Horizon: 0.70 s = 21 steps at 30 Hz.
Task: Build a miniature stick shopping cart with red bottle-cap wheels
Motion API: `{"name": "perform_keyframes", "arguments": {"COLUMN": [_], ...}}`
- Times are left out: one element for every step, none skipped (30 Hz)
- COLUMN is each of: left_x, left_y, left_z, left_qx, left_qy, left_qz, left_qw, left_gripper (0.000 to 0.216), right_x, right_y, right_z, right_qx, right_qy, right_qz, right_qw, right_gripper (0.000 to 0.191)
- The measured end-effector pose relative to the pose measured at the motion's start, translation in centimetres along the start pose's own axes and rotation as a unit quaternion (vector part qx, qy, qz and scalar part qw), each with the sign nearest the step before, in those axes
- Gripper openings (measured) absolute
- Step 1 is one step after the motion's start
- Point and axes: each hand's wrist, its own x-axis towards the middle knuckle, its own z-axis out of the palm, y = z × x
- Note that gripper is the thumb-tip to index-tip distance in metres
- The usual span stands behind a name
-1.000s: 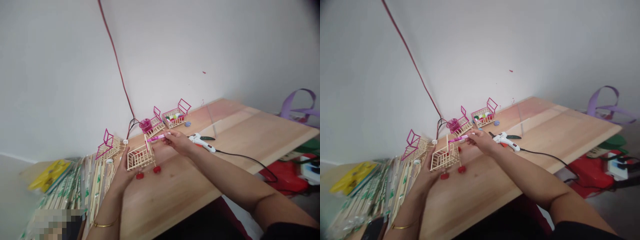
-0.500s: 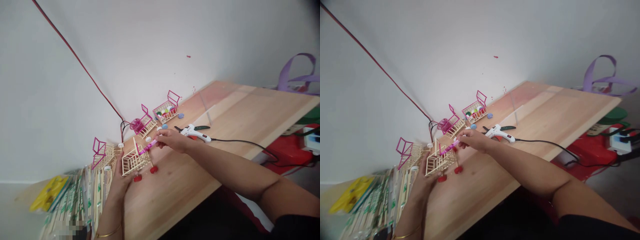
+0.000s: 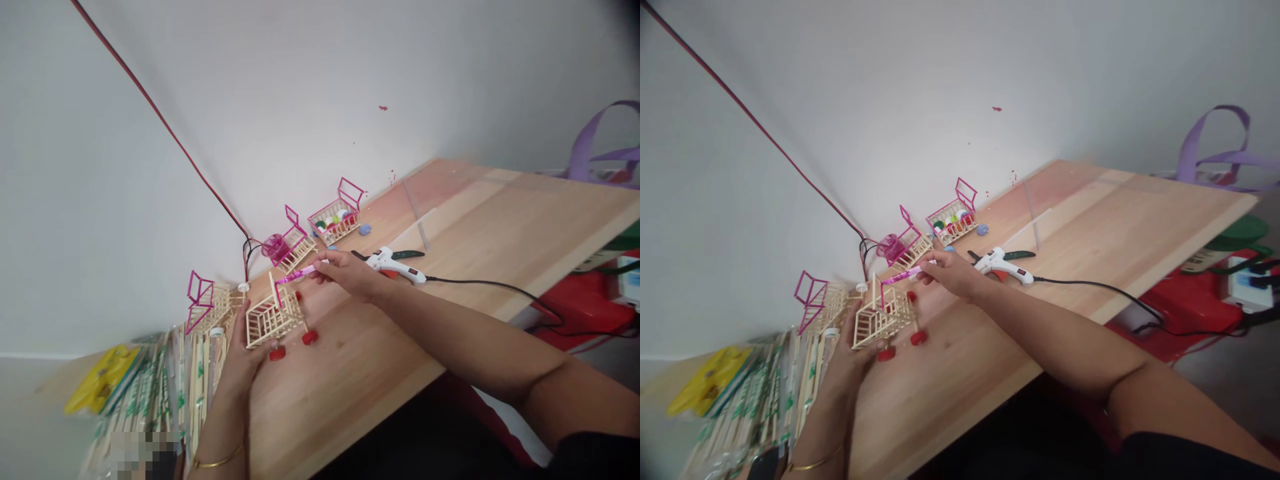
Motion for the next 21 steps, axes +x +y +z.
{"name": "perform_keyframes", "arguments": {"left_x": [-0.02, -0.03, -0.04, -0.05, -0.05, -0.04, -0.03, 0.0, 0.05, 0.1, 0.17, 0.23, 0.3, 0.36, 0.4, 0.43, 0.45, 0.46, 0.46, 0.47, 0.47], "left_y": [0.0, -0.02, -0.04, -0.06, -0.08, -0.09, -0.11, -0.13, -0.16, -0.19, -0.23, -0.28, -0.33, -0.39, -0.45, -0.51, -0.57, -0.61, -0.65, -0.68, -0.7], "left_z": [0.01, 0.0, -0.01, -0.04, -0.07, -0.11, -0.15, -0.19, -0.25, -0.31, -0.38, -0.45, -0.52, -0.6, -0.66, -0.72, -0.77, -0.81, -0.84, -0.85, -0.85], "left_qx": [0.0, -0.002, -0.005, -0.008, -0.008, -0.007, -0.004, -0.002, 0.0, 0.004, 0.007, 0.008, 0.005, 0.0, -0.006, -0.01, -0.011, -0.008, -0.004, -0.001, 0.0], "left_qy": [0.003, 0.002, 0.0, -0.002, -0.003, -0.004, -0.003, -0.003, -0.003, -0.003, -0.004, -0.005, -0.009, -0.017, -0.024, -0.031, -0.035, -0.035, -0.035, -0.033, -0.032], "left_qz": [-0.002, -0.004, -0.006, -0.008, -0.009, -0.009, -0.009, -0.008, -0.007, -0.006, -0.007, -0.008, -0.009, -0.01, -0.01, -0.009, -0.008, -0.007, -0.007, -0.007, -0.008], "left_qw": [1.0, 1.0, 1.0, 1.0, 1.0, 1.0, 1.0, 1.0, 1.0, 1.0, 1.0, 1.0, 1.0, 1.0, 1.0, 0.999, 0.999, 0.999, 0.999, 0.999, 0.999], "left_gripper": [0.101, 0.102, 0.102, 0.103, 0.103, 0.103, 0.102, 0.102, 0.103, 0.103, 0.104, 0.106, 0.107, 0.108, 0.108, 0.108, 0.107, 0.106, 0.105, 0.105, 0.105], "right_x": [-0.01, -0.01, -0.02, -0.02, -0.01, -0.01, 0.01, 0.02, 0.03, 0.03, 0.01, -0.02, -0.06, -0.12, -0.18, -0.23, -0.27, -0.29, -0.29, -0.27, -0.23], "right_y": [-0.05, -0.09, -0.11, -0.11, -0.08, -0.02, 0.05, 0.13, 0.22, 0.29, 0.35, 0.38, 0.37, 0.34, 0.3, 0.25, 0.21, 0.19, 0.19, 0.22, 0.26], "right_z": [-0.06, -0.1, -0.13, -0.15, -0.17, -0.2, -0.23, -0.28, -0.34, -0.4, -0.46, -0.49, -0.51, -0.51, -0.5, -0.48, -0.46, -0.45, -0.45, -0.46, -0.46], "right_qx": [-0.008, -0.011, -0.009, -0.002, 0.005, 0.009, 0.01, 0.007, 0.002, -0.003, -0.008, -0.01, -0.012, -0.013, -0.013, -0.012, -0.012, -0.011, -0.011, -0.008, -0.005], "right_qy": [0.003, 0.004, 0.002, -0.002, -0.008, -0.016, -0.025, -0.037, -0.048, -0.059, -0.07, -0.079, -0.089, -0.097, -0.104, -0.11, -0.115, -0.118, -0.119, -0.118, -0.115], "right_qz": [-0.001, 0.001, 0.007, 0.015, 0.024, 0.031, 0.037, 0.042, 0.046, 0.048, 0.05, 0.051, 0.052, 0.053, 0.055, 0.058, 0.061, 0.063, 0.063, 0.062, 0.061], "right_qw": [1.0, 1.0, 1.0, 1.0, 1.0, 0.999, 0.999, 0.998, 0.998, 0.997, 0.996, 0.995, 0.995, 0.994, 0.993, 0.992, 0.991, 0.991, 0.991, 0.991, 0.992], "right_gripper": [0.016, 0.015, 0.014, 0.013, 0.013, 0.012, 0.012, 0.012, 0.013, 0.014, 0.015, 0.015, 0.016, 0.016, 0.016, 0.016, 0.016, 0.016, 0.017, 0.017, 0.017]}}
